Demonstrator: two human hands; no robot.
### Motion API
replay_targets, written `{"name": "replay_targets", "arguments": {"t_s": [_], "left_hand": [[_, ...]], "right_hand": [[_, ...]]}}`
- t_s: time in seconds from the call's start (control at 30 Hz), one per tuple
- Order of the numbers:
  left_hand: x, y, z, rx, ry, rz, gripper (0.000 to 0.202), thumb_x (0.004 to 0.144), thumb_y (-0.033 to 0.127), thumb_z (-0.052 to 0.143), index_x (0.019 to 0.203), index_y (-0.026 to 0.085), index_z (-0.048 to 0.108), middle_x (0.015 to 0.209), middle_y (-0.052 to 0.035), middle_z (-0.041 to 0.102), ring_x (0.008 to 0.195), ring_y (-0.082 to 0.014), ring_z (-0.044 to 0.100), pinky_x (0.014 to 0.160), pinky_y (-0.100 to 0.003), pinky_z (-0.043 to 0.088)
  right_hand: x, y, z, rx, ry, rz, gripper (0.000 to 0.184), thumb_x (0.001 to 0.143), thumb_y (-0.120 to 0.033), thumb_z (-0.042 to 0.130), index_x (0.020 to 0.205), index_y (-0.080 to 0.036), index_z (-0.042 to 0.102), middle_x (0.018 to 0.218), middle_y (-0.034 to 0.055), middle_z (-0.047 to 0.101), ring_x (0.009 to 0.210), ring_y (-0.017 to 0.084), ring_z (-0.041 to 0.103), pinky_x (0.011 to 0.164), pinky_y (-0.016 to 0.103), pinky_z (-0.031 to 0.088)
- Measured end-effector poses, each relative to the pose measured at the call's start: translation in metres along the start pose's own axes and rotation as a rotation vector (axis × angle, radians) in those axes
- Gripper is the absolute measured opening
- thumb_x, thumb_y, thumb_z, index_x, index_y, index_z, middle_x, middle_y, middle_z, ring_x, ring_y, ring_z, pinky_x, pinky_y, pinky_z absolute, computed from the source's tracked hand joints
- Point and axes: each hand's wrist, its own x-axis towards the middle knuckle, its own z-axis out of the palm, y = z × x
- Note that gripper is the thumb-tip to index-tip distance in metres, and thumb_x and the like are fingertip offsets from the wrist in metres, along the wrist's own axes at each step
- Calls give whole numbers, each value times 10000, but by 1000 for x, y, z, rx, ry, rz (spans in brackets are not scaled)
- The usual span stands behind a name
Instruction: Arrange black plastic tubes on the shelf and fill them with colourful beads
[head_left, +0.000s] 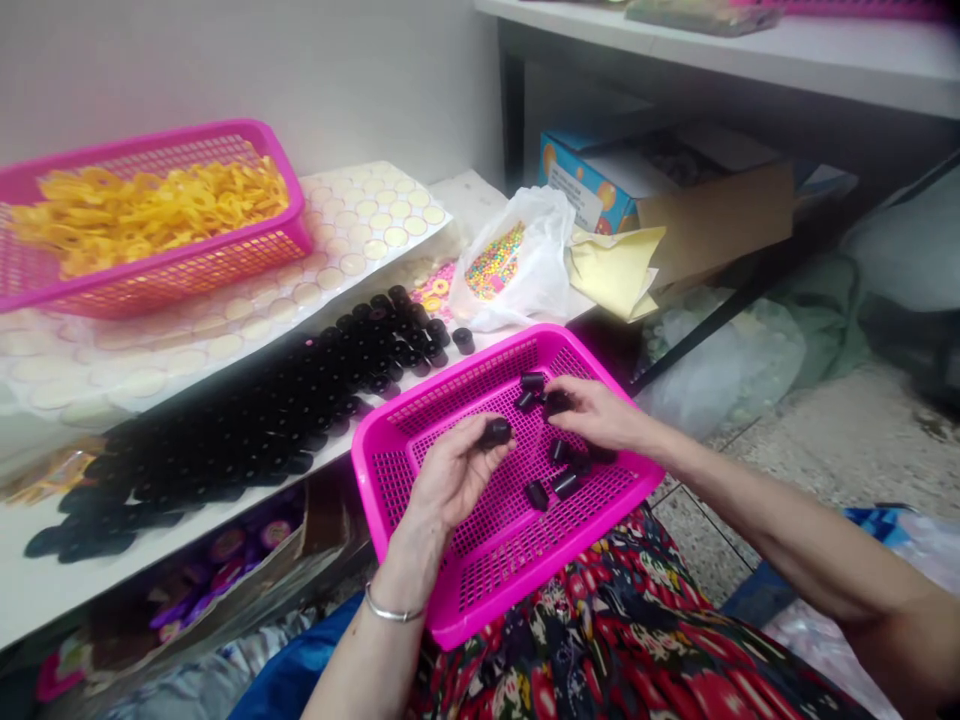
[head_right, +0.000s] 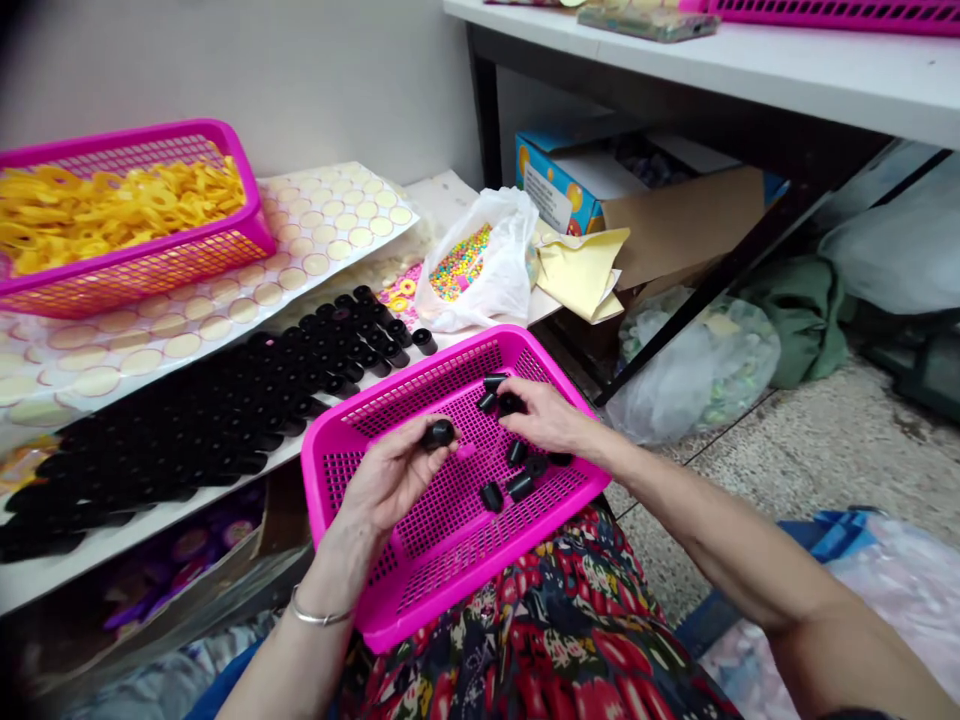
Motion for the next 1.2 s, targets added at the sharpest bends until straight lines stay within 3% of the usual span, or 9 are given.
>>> {"name": "replay_targets", "arguments": {"t_s": [0.07, 0.13, 0.3, 0.47, 0.67, 0.77, 0.93, 1.07, 1.2], "left_hand": [[-4, -3, 3, 0, -16, 36, 136, 828, 67, 512, 822, 43, 646, 831, -104, 653, 741, -148, 662, 649, -209, 580], [-6, -6, 6, 6, -39, 63, 87, 793, 75, 574, 817, 50, 654, 840, -91, 654, 759, -152, 659, 674, -234, 586], [-8, -14, 16, 47, -79, 71, 115, 735, 125, 668, 825, 54, 656, 817, -76, 653, 730, -147, 657, 663, -234, 582], [-8, -15, 23, 39, -77, 60, 121, 717, 134, 683, 806, 57, 653, 818, -72, 654, 701, -134, 655, 640, -212, 574], [-4, -16, 17, 15, -90, 86, 88, 749, 128, 648, 809, 64, 651, 801, -60, 639, 674, -114, 639, 614, -183, 563], [-3, -17, 13, -15, -109, 73, 74, 776, 130, 622, 809, 70, 650, 804, -54, 633, 679, -108, 637, 628, -180, 562], [-1, -19, 12, -42, -95, 74, 77, 790, 107, 598, 825, 69, 655, 832, -59, 637, 716, -117, 642, 639, -187, 564], [0, -20, 10, -67, -82, 75, 109, 812, 131, 575, 829, 64, 660, 834, -73, 645, 708, -123, 641, 634, -203, 567], [1, -17, 11, -59, -80, 65, 129, 822, 155, 565, 840, 68, 659, 833, -81, 651, 682, -114, 633, 611, -194, 556]], "right_hand": [[-8, -7, 1, 558, 97, 10, 301, 795, -211, 587, 1089, -209, 521, 935, 27, 630, 754, 141, 617, 673, 313, 533], [-16, -14, 6, 893, 143, 13, 324, 748, -209, 660, 1050, -225, 545, 951, 15, 625, 760, 131, 627, 676, 310, 555], [-26, -25, 16, 1133, 210, 49, 307, 690, -161, 722, 971, -201, 604, 911, 19, 638, 758, 134, 647, 666, 281, 575], [-28, -23, 19, 1140, 203, 69, 326, 686, -178, 731, 987, -217, 613, 907, 12, 646, 732, 131, 648, 643, 279, 573], [-31, -26, 20, 731, 255, 1, 289, 729, -197, 700, 1007, -222, 625, 971, 24, 638, 886, 157, 617, 799, 313, 524], [-28, -32, 24, 781, 236, 0, 285, 752, -196, 673, 1024, -219, 592, 991, 33, 643, 904, 158, 621, 813, 326, 514], [-24, -34, 25, 854, 379, -89, 286, 711, -163, 699, 972, -206, 591, 969, 34, 660, 903, 150, 625, 848, 324, 494], [-28, -30, 19, 829, 288, -125, 295, 737, -185, 675, 1019, -211, 591, 977, 31, 651, 897, 153, 615, 814, 309, 494], [-30, -24, 18, 814, 150, -33, 321, 772, -190, 625, 1086, -235, 576, 929, 5, 617, 824, 135, 596, 713, 269, 492]]}}
